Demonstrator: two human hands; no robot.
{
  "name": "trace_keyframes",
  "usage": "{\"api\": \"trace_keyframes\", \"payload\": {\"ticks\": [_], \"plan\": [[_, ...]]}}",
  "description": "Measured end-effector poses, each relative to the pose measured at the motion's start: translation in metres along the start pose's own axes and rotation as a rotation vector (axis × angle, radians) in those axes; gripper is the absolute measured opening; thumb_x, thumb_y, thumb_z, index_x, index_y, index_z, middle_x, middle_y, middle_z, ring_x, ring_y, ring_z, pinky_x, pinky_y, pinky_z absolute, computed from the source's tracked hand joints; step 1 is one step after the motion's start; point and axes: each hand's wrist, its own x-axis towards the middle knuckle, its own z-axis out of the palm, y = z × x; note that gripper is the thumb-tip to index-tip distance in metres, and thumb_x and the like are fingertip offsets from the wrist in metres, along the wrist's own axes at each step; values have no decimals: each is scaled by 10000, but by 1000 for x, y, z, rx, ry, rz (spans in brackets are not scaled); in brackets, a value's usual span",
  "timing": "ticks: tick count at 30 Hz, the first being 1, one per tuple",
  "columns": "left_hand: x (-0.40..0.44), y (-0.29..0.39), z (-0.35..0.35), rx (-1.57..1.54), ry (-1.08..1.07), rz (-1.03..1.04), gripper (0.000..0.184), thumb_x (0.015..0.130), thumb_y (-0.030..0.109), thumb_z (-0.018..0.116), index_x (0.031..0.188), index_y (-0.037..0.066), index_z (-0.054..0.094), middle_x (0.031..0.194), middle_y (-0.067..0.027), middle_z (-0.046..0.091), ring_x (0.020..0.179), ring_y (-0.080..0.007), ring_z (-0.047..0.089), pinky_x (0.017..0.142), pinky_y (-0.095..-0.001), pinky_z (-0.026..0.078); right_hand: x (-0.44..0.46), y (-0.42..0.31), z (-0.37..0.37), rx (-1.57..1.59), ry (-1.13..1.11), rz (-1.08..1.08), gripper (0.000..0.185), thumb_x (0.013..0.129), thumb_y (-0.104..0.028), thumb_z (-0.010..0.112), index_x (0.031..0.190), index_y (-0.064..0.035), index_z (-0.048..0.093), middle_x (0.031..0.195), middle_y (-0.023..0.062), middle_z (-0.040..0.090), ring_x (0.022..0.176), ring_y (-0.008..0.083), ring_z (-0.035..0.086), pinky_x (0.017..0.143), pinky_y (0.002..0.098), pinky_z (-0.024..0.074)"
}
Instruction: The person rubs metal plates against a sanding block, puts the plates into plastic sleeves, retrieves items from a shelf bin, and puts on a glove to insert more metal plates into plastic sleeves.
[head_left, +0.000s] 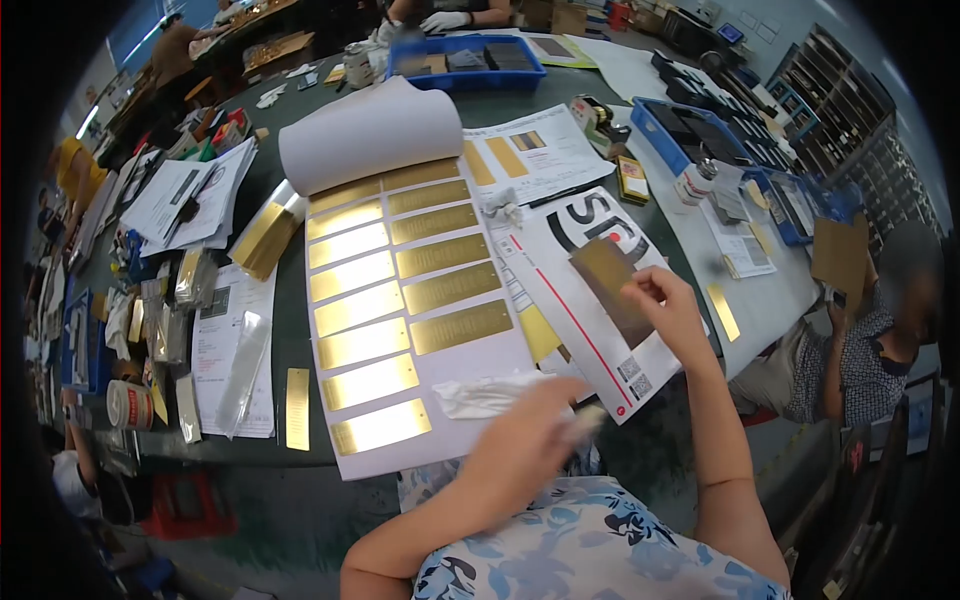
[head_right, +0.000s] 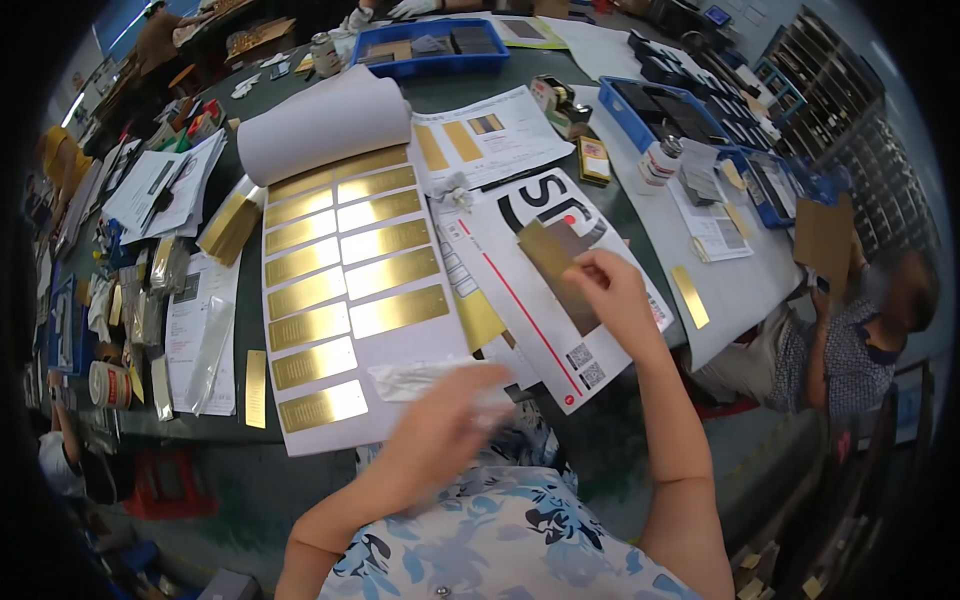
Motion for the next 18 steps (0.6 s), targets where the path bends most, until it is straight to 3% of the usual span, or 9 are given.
{"api": "trace_keyframes", "payload": {"ticks": [3,5,8,12,15,18], "plan": [[1,-20,73,138,-180,167,373,844,89,588,1206,9,542,1163,-217,577,709,-227,663,632,-322,537,11,44,-4,-131,88,28,162,799,-100,697,886,25,642,762,56,621,677,107,559,641,241,448],[0,-31,109,723,-246,151,485,810,90,562,1286,17,508,1269,-339,494,540,-152,630,505,-243,515,11,51,-1,-129,85,21,177,799,-106,697,899,28,641,765,60,620,676,111,554,639,247,447],[-2,-53,139,948,-155,163,544,804,98,537,1342,40,485,1311,-392,431,454,-128,593,429,-242,486,11,57,6,-95,71,18,198,797,-125,699,909,28,641,782,62,618,681,125,549,631,266,446],[-1,-52,132,960,-210,179,526,819,94,528,1341,41,496,1327,-395,414,446,-118,585,438,-233,488,27,70,0,-183,-18,-16,185,796,-136,694,893,14,644,749,72,598,669,158,563,635,289,452],[-2,-54,132,971,-203,198,510,828,100,531,1332,28,502,1314,-399,423,448,-120,587,438,-231,488,49,79,-12,-411,94,30,163,778,-163,671,858,-22,656,819,134,631,769,312,612,689,403,476],[2,-54,130,960,-212,197,496,836,107,531,1325,24,508,1300,-400,437,443,-116,583,432,-228,483,53,69,-11,-463,148,-55,123,778,-144,659,809,-25,641,788,115,616,754,307,601,666,403,456]]}}
